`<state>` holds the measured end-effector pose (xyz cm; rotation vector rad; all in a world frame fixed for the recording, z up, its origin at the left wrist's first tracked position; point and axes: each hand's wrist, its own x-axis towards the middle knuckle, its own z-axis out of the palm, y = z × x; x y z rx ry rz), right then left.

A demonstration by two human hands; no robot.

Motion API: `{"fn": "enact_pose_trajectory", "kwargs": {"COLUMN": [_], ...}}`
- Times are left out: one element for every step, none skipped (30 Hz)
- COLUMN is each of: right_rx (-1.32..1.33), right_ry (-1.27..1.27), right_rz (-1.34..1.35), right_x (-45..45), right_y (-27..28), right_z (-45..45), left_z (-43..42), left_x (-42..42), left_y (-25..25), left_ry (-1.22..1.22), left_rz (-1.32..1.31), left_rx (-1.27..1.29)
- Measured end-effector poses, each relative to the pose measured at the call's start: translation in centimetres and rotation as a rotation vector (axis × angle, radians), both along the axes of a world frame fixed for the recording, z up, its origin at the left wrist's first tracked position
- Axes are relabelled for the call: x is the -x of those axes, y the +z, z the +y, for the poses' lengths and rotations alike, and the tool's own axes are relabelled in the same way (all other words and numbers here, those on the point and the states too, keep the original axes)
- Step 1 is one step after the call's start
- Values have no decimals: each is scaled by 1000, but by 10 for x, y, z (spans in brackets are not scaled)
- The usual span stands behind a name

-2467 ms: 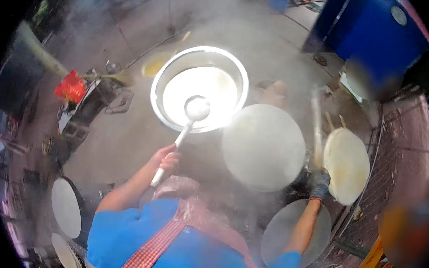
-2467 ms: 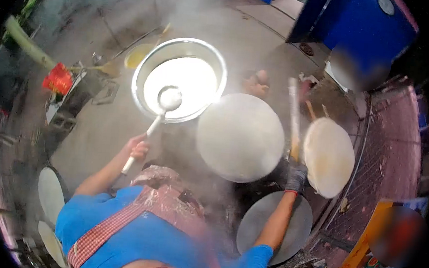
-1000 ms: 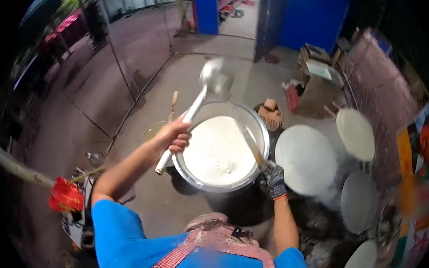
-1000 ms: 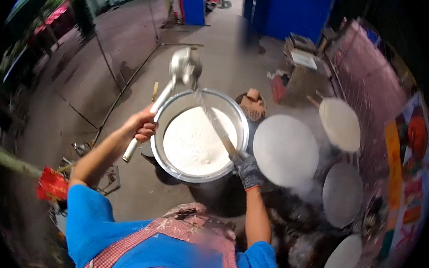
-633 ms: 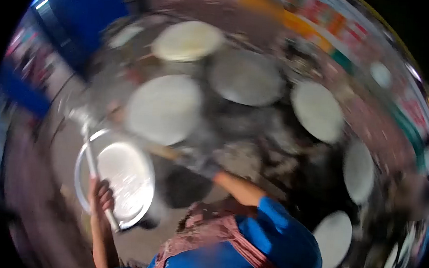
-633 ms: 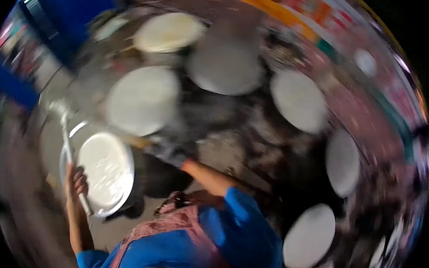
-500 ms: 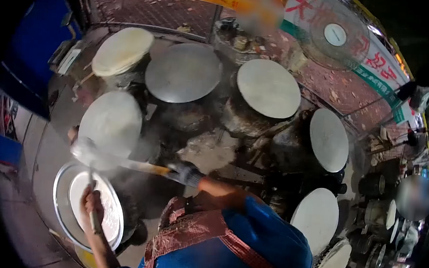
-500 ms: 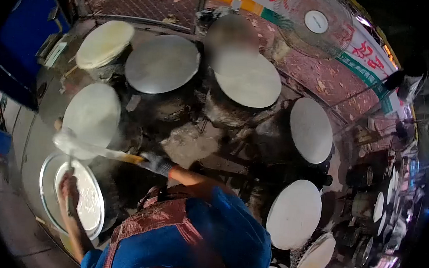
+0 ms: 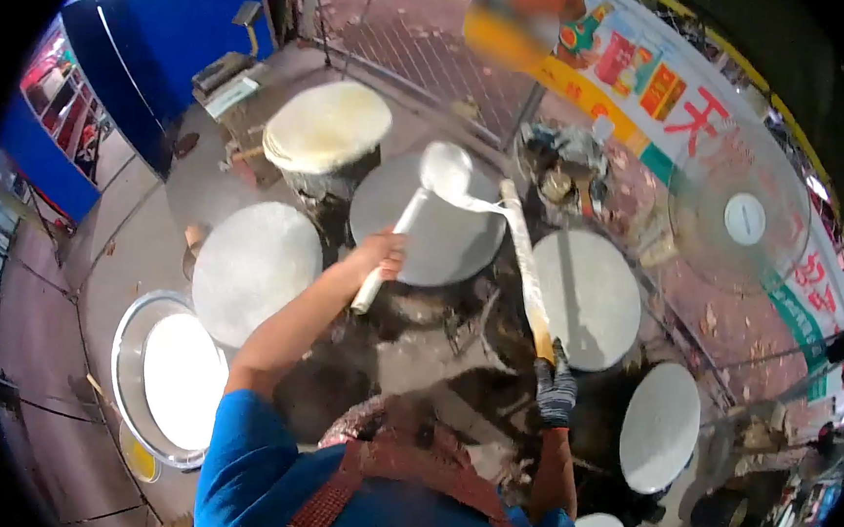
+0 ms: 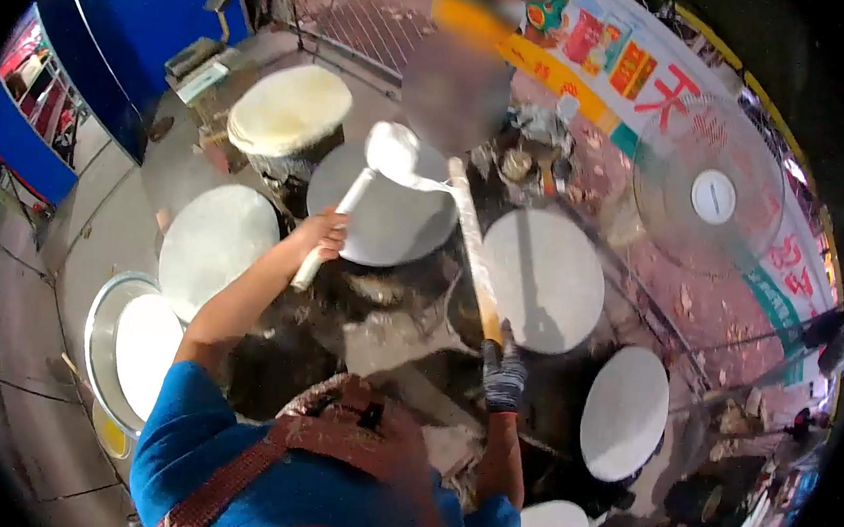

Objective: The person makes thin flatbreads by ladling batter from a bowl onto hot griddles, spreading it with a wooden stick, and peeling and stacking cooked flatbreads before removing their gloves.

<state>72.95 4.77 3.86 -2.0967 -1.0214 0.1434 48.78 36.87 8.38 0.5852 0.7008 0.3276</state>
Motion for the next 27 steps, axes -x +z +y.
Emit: {"fn": "enact_pose_trajectory", "kwargs": {"right_rx": [32, 65, 157, 259, 499, 481, 505, 526, 379, 237, 79, -78, -125, -165, -199, 373, 490, 599, 711, 461, 200, -39, -3, 151, 279, 374, 446], "right_ry": [89, 168, 189, 198, 92, 115, 102, 95, 109, 91, 72, 54, 90, 126, 159, 109, 82, 52, 1, -23, -15, 21, 12, -3, -2, -1, 3], "right_rz": [-105, -214, -223, -230, -151, -193, -145, -105, 97, 266, 437, 593, 416, 246, 84, -8, -62, -117, 11, 87, 162, 215, 109, 8, -44, -52, -25], "right_x": [5, 10, 10, 11, 34, 27, 18, 6, -3, -6, -9, -13, -16, -14, 3, 7, 11, 5, -11, -7, -3, 1, 17, 31, 39, 35, 29], "right_y": [5, 9, -14, -36, 4, -30, -46, -52, -38, -45, -51, -58, -91, -124, -122, -114, -88, -75, -100, -120, -142, -164, -171, -153, -127, -92, -59], "right_z": [29, 56, 87, 116, 147, 161, 168, 174, 172, 174, 176, 178, 201, 219, 225, 231, 232, 233, 239, 244, 248, 252, 276, 298, 306, 302, 287], "left_z": [13, 24, 38, 55, 74, 91, 100, 109, 125, 135, 137, 137, 135, 135, 134, 134, 137, 143, 147, 137, 136, 130, 120, 104, 87, 64, 41], "left_x": [-18, -35, -50, -67, -81, -87, -90, -85, -72, -60, -53, -47, -44, -47, -53, -58, -58, -60, -55, -44, -33, -16, 2, 23, 46, 72, 97], "left_y": [-2, -8, -28, -49, -64, -81, -98, -112, -121, -129, -127, -115, -104, -98, -93, -85, -76, -64, -49, -18, -15, -21, -31, -47, -80, -97, -113], "left_ry": [29, 57, 60, 54, 11, -34, -81, -101, -104, -112, -136, -154, -171, -149, -139, -127, 19, 162, 293, 317, 355, 390, 320, 256, 188, 141, 93], "left_rz": [92, 182, 222, 258, 482, 715, 946, 1023, 1101, 1184, 1199, 1210, 1218, 1183, 1152, 1125, 999, 868, 737, 664, 537, 406, 422, 444, 501, 552, 604], "left_rx": [-124, -248, -301, -347, -516, -675, -828, -1022, -1224, -1419, -1479, -1545, -1611, -1576, -1539, -1509, -1486, -1464, -1437, -1340, -1350, -1341, -1377, -1404, -1388, -1324, -1260]}}
